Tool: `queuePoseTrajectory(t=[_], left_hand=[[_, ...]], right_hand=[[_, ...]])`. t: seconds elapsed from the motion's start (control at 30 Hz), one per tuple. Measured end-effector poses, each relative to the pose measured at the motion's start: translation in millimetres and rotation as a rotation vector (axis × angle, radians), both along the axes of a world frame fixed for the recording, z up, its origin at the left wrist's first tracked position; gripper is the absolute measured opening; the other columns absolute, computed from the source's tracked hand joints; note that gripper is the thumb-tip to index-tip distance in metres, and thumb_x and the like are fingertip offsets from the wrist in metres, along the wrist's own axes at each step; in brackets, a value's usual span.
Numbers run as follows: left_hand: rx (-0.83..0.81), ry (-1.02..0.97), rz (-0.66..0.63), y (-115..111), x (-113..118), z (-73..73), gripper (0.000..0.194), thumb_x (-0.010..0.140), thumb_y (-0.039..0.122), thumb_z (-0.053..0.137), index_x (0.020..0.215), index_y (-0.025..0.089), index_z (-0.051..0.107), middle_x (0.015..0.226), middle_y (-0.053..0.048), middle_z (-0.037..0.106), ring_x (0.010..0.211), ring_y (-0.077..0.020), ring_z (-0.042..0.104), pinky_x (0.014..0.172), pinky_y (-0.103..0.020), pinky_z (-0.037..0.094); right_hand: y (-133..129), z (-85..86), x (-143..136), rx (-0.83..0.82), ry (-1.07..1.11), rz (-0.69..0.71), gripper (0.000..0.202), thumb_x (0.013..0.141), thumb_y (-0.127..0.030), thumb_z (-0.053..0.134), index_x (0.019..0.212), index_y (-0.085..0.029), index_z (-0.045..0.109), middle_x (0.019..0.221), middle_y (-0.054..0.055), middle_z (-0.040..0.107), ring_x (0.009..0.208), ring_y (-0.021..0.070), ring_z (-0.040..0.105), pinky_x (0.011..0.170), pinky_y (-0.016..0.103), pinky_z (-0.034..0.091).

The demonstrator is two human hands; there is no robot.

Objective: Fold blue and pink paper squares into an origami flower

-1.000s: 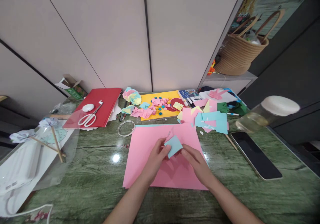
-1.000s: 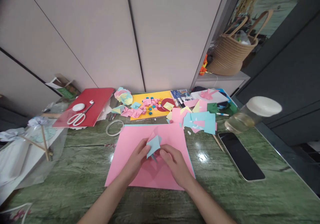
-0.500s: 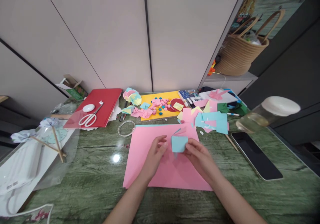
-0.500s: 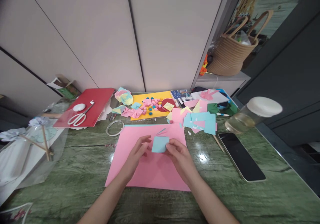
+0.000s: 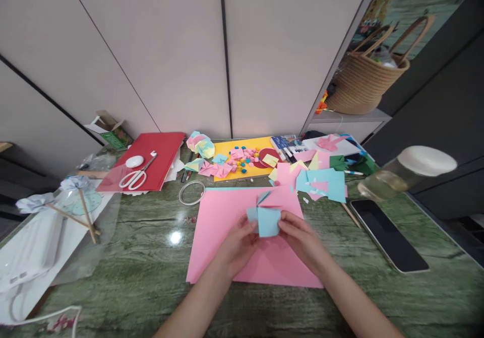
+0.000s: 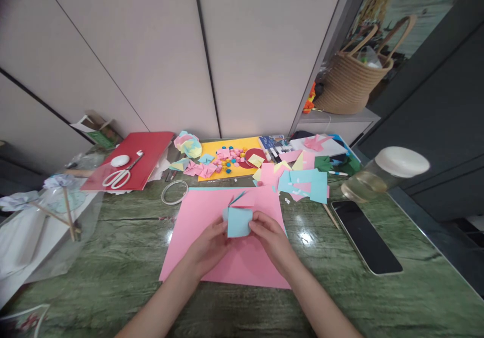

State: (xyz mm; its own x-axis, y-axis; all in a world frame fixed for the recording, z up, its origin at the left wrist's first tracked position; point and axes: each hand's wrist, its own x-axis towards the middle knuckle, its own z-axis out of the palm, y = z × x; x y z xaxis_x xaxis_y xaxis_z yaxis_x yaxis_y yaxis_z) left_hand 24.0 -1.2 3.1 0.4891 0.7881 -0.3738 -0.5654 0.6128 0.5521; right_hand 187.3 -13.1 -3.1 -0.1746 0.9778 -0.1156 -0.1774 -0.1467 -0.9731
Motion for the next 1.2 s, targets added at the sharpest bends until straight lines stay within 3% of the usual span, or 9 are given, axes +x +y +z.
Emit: queuePoseTrajectory(t=[0.1,0.27,0.4,0.57,0.73,0.9,1.2], left_hand=[[0.019,0.024,0.088,0,0,-2.5,0.029,0.069,0.020,0.066,0.097,0.017,0.059,0.093,-0.005,0.062,0.079,-0.0134,0.056,0.072,-0.026,0.042],[0.051,0.118,0.261,-2,2,1.6,0.026,0.063,0.019,0.070,0.087,0.014,0.061,0.089,-0.004,0.063,0.079,-0.0132,0.057,0.075,-0.026,0.043],[0.094,0.176,0.284,-4,5,1.2,0.032,0.062,0.019,0.070,0.092,0.014,0.060,0.090,-0.007,0.064,0.081,-0.0166,0.058,0.076,-0.029,0.043],[0.102,0.216,0.281,-4,5,-1.3,0.028,0.061,0.019,0.070,0.087,0.011,0.063,0.085,-0.008,0.067,0.075,-0.0180,0.060,0.072,-0.028,0.044],[0.092,0.240,0.274,-4,6,-1.8,0.026,0.059,0.020,0.070,0.082,0.009,0.065,0.082,-0.010,0.067,0.073,-0.0184,0.060,0.070,-0.029,0.043],[0.125,0.298,0.324,-7,10,-10.3,0.034,0.060,0.022,0.070,0.091,0.011,0.062,0.087,-0.009,0.065,0.077,-0.0182,0.059,0.073,-0.029,0.043],[0.161,0.613,0.460,-11,14,-16.8,0.031,0.059,0.025,0.069,0.084,0.016,0.052,0.076,-0.001,0.058,0.070,-0.0140,0.054,0.065,-0.025,0.042]], right_hand=[[0,-3.9,-3,0.031,-0.116,-0.024,0.017,0.080,-0.035,0.050,0.082,-0.019,0.054,0.078,0.002,0.056,0.076,0.0164,0.055,0.070,0.031,0.046],[-7,-1.5,-10,0.352,-0.465,-0.393,0.038,0.076,-0.034,0.057,0.109,-0.022,0.044,0.103,0.007,0.052,0.096,0.0201,0.051,0.085,0.039,0.041],[-16,6.4,-17,0.565,-0.757,-0.289,0.042,0.068,-0.033,0.065,0.105,-0.022,0.048,0.103,0.009,0.054,0.098,0.0237,0.049,0.083,0.040,0.042],[-15,6.0,-15,0.605,-0.806,-0.303,0.003,0.079,-0.024,0.054,0.080,-0.022,0.056,0.074,0.003,0.060,0.074,0.0184,0.055,0.069,0.034,0.042],[-14,5.5,-13,0.616,-0.797,-0.339,0.005,0.080,-0.020,0.052,0.077,-0.022,0.055,0.070,0.002,0.060,0.070,0.0168,0.054,0.066,0.032,0.041],[-16,5.7,-16,0.811,-0.915,-0.251,0.009,0.077,-0.014,0.054,0.081,-0.022,0.057,0.073,0.002,0.062,0.071,0.0165,0.055,0.071,0.035,0.039],[-15,1.2,-18,0.976,-1.025,-0.205,0.016,0.076,-0.012,0.053,0.086,-0.024,0.057,0.076,0.000,0.066,0.071,0.0141,0.057,0.077,0.036,0.036]])
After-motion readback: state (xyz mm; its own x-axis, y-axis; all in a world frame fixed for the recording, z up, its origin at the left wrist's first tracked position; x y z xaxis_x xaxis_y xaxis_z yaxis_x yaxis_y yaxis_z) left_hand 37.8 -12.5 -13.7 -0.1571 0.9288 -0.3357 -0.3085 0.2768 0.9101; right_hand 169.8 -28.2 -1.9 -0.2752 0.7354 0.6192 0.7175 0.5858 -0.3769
